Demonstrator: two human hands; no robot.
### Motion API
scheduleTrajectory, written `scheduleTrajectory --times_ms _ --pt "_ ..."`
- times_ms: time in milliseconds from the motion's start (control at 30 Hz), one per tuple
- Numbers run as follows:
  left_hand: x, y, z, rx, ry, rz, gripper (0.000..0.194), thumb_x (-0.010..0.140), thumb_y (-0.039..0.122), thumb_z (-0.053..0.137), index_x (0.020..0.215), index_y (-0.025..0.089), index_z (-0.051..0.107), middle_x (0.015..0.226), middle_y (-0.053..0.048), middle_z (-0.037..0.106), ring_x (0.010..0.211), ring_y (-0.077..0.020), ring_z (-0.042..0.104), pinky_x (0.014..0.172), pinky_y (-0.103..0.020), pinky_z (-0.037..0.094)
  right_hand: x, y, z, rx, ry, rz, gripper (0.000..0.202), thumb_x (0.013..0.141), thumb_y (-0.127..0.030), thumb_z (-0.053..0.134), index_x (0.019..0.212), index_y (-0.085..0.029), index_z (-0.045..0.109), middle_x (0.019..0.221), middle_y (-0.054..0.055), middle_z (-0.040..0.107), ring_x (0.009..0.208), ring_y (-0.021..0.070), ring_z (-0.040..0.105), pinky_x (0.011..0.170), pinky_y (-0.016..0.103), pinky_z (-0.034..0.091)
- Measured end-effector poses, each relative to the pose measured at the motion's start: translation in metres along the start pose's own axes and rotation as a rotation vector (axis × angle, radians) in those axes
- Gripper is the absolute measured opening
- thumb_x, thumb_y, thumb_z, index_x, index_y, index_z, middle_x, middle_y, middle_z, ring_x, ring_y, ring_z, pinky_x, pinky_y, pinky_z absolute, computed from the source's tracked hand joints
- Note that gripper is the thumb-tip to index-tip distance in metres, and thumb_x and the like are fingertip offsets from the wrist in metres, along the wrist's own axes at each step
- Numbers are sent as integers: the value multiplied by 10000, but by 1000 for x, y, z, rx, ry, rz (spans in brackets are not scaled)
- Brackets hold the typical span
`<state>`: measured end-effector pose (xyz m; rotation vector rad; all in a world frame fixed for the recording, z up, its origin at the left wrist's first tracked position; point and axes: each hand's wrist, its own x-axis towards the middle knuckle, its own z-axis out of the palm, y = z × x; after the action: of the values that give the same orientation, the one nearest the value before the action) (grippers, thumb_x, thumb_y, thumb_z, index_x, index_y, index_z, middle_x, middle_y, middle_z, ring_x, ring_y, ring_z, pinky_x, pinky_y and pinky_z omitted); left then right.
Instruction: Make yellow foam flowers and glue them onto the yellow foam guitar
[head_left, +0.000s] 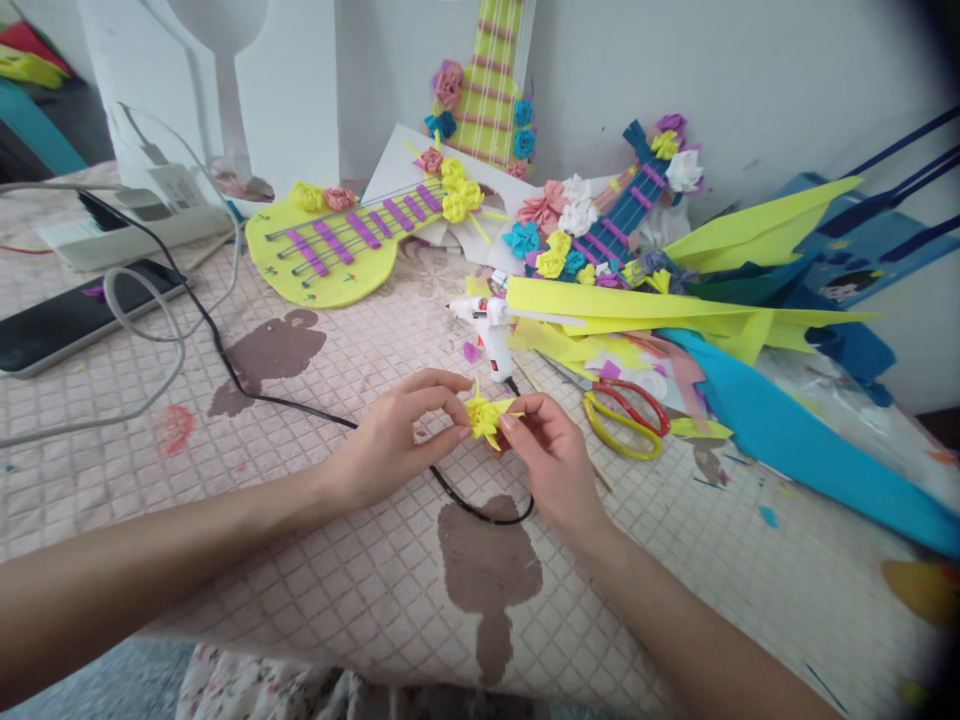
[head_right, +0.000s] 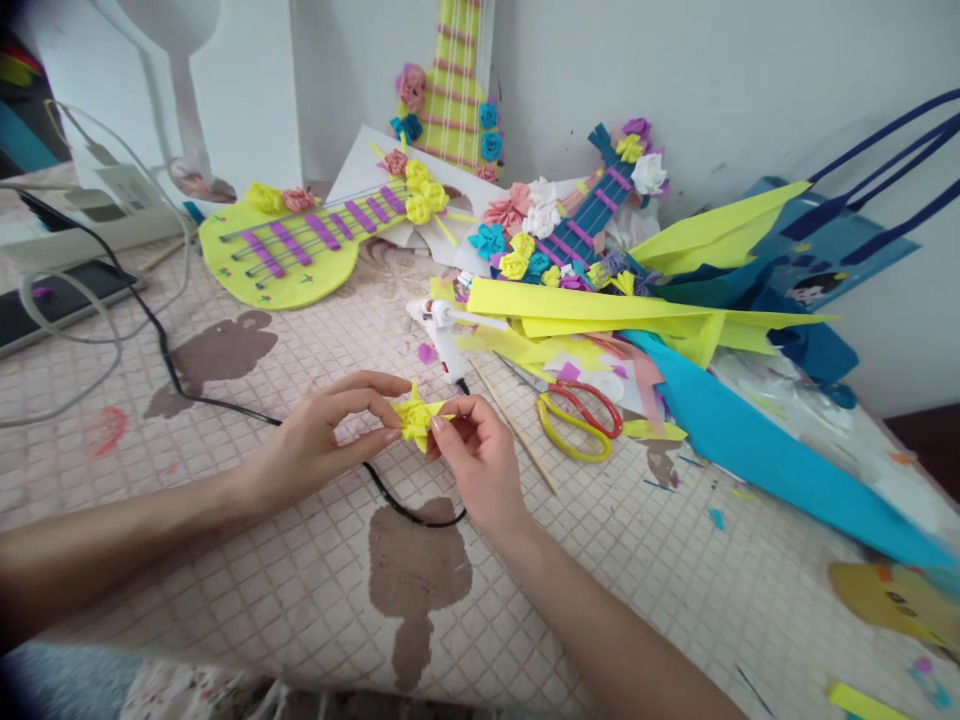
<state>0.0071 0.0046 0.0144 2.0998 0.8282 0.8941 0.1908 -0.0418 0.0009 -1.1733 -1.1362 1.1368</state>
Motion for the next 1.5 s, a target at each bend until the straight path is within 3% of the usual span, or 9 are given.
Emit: scheduleTrajectory --times_ms 233,500,733,1100,1500 --pt "3 -1 1 -175 -51 -95 74 838 208 555 829 157 607 909 -50 651 831 -142 609 772 -291 520 0 1 0 -1 -3 -5 98 830 -302 601 825 -233 532 704 -41 587 610 107 546 599 265 470" --pt "2 0 3 -157 -12 -73 65 833 185 568 794 154 609 907 -44 645 813 -131 606 749 -272 508 -1 2 4 105 -53 43 193 793 -304 630 920 -253 494 857 -24 569 724 117 553 614 259 485" --pt "2 3 3 -25 19 29 68 818 120 572 794 161 621 922 -35 642 852 -131 603 782 -270 483 -3 0 9 165 -53 82 259 749 -224 643 930 -260 462 866 -40 494 714 101 516 597 242 458" --pt "0 6 5 65 26 175 110 825 64 543 828 137 624 972 -49 630 875 -97 606 798 -206 481 -4 2 10 145 -76 117 266 762 -191 615 976 -273 481 888 -38 540 742 110 520 638 252 455" --pt "-1 3 7 65 24 167 97 823 66 543 793 132 608 971 -44 627 875 -96 604 800 -210 480 -6 2 12 177 -75 184 274 742 -166 631 961 -282 516 918 -48 549 761 95 512 658 234 450"
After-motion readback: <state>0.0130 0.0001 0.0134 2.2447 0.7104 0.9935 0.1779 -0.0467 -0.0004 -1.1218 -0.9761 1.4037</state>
